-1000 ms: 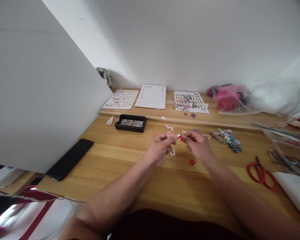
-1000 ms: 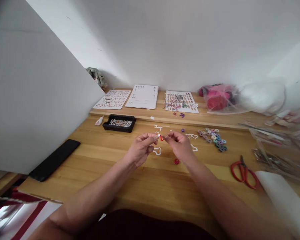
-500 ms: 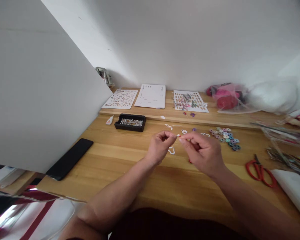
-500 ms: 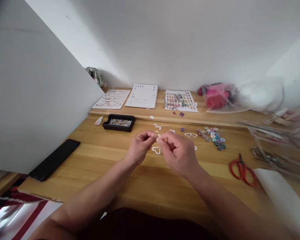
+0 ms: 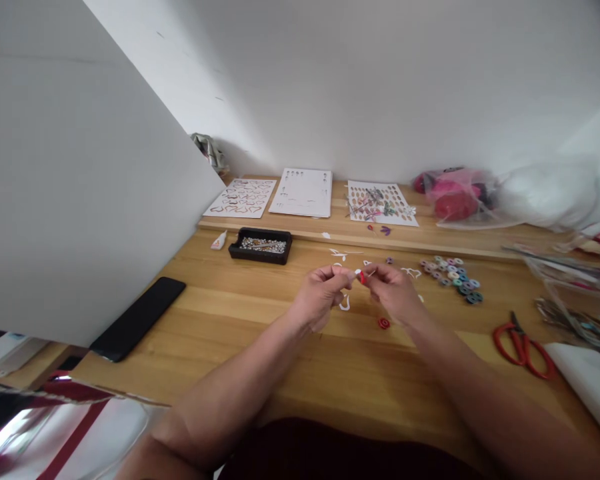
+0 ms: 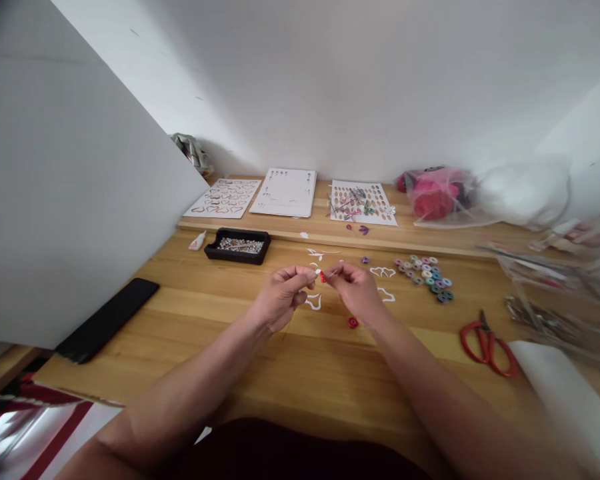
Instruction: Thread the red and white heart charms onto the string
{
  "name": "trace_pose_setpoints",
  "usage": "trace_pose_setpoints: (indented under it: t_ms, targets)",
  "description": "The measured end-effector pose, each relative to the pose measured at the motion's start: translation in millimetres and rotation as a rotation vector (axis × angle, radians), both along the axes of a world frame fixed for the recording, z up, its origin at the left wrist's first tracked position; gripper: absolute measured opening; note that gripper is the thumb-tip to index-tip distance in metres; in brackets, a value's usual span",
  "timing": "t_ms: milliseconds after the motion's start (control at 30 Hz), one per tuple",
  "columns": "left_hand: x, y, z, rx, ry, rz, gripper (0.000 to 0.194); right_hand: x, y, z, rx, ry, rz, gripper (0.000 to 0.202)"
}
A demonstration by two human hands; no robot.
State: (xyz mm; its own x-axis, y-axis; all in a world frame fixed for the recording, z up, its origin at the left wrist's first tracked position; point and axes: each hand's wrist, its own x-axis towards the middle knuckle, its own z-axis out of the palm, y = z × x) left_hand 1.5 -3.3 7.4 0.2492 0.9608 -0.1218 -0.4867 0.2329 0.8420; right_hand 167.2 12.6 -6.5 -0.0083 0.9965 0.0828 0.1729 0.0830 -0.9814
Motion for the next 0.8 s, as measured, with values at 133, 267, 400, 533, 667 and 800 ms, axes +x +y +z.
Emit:
trace_pose_setpoints:
  t_ms: [133,267,400,533,667,800]
  targets:
    - [0.6,1.5,-2.8,0.039,0.026,0.114,0.026,-13.2,-28.9,3.0,0.07,-0.212,0.124,0.025]
    - [1.1,0.7,-5.7,0.158,0.154,0.204,0.022,-18.5,-53.4,25.8,0.257,-0.412,0.173,0.02]
    - [0.4,-0.8,-7.0,0.237,0.262,0.19,0.025,-11.8,-53.6,53.0,0.344,-0.379,0.078,0.016]
    - [0.5,-2.6,-5.5,0.196,0.22,0.123,0.03,5.8,-27.6,66.6,0.369,-0.323,-0.075,0.016]
    - [1.8,-3.8,-2.8,0.124,0.127,0.024,0.031,19.4,2.3,55.7,0.309,-0.201,-0.119,0.016]
    - [1.9,-3.1,-0.8,0.017,0.065,-0.044,0.03,19.7,15.8,28.2,0.201,-0.08,-0.098,0.022]
